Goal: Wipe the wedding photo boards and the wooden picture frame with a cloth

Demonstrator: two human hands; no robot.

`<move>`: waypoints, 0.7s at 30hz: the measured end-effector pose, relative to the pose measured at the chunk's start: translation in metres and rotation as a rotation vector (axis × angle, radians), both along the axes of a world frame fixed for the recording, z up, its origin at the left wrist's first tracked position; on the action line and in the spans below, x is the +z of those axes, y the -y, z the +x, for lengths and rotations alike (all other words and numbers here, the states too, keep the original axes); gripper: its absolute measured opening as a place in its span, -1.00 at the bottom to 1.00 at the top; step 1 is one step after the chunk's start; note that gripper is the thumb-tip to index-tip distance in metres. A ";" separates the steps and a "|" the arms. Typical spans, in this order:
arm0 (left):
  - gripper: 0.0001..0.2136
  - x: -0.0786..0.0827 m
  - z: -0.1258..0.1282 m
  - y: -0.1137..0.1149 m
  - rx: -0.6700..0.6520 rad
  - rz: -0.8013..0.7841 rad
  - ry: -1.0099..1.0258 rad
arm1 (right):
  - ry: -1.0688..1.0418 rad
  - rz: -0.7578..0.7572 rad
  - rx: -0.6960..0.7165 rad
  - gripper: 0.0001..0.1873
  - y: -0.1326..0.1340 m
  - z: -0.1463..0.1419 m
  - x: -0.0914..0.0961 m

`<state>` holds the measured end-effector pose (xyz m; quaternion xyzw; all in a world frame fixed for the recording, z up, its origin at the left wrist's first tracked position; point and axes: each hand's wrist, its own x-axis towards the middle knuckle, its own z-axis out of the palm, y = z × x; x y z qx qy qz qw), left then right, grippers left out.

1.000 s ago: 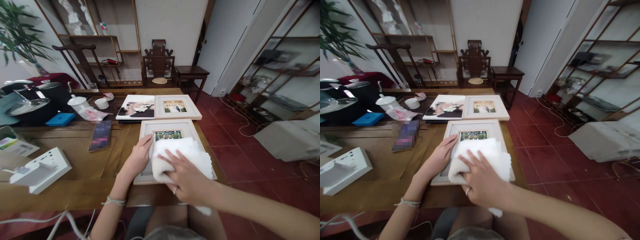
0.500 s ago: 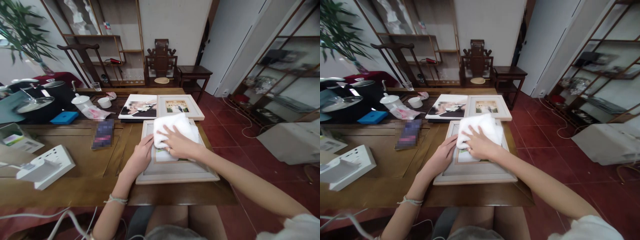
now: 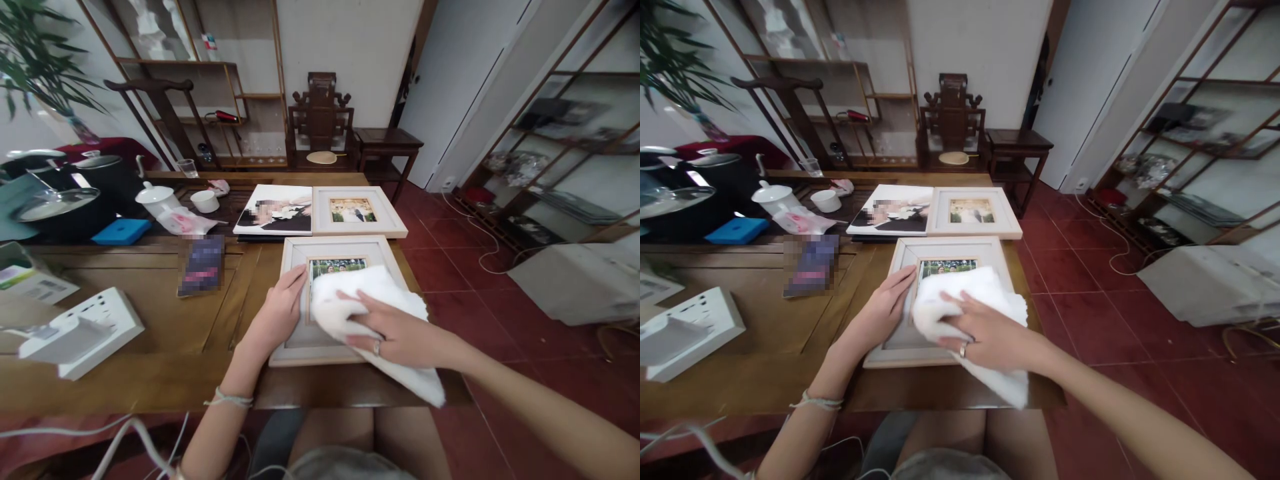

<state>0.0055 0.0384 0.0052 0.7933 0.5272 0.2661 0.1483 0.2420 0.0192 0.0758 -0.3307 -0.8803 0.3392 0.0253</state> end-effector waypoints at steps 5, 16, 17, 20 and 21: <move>-0.59 0.003 0.000 0.003 0.030 0.038 0.082 | -0.005 0.221 -0.163 -0.61 -0.028 -0.020 -0.016; -0.58 0.011 0.003 0.007 0.209 0.040 0.262 | -0.011 0.349 0.255 -0.73 0.006 -0.056 -0.011; -0.59 0.009 0.003 0.005 0.203 0.045 0.240 | -0.005 0.345 0.263 -0.73 0.008 -0.053 -0.010; -0.62 0.003 0.002 0.002 0.178 0.083 0.179 | 0.026 0.323 0.273 -0.68 0.011 -0.042 -0.007; -0.63 0.002 0.002 0.001 0.168 0.099 0.163 | 0.041 0.314 0.266 -0.66 0.012 -0.038 -0.006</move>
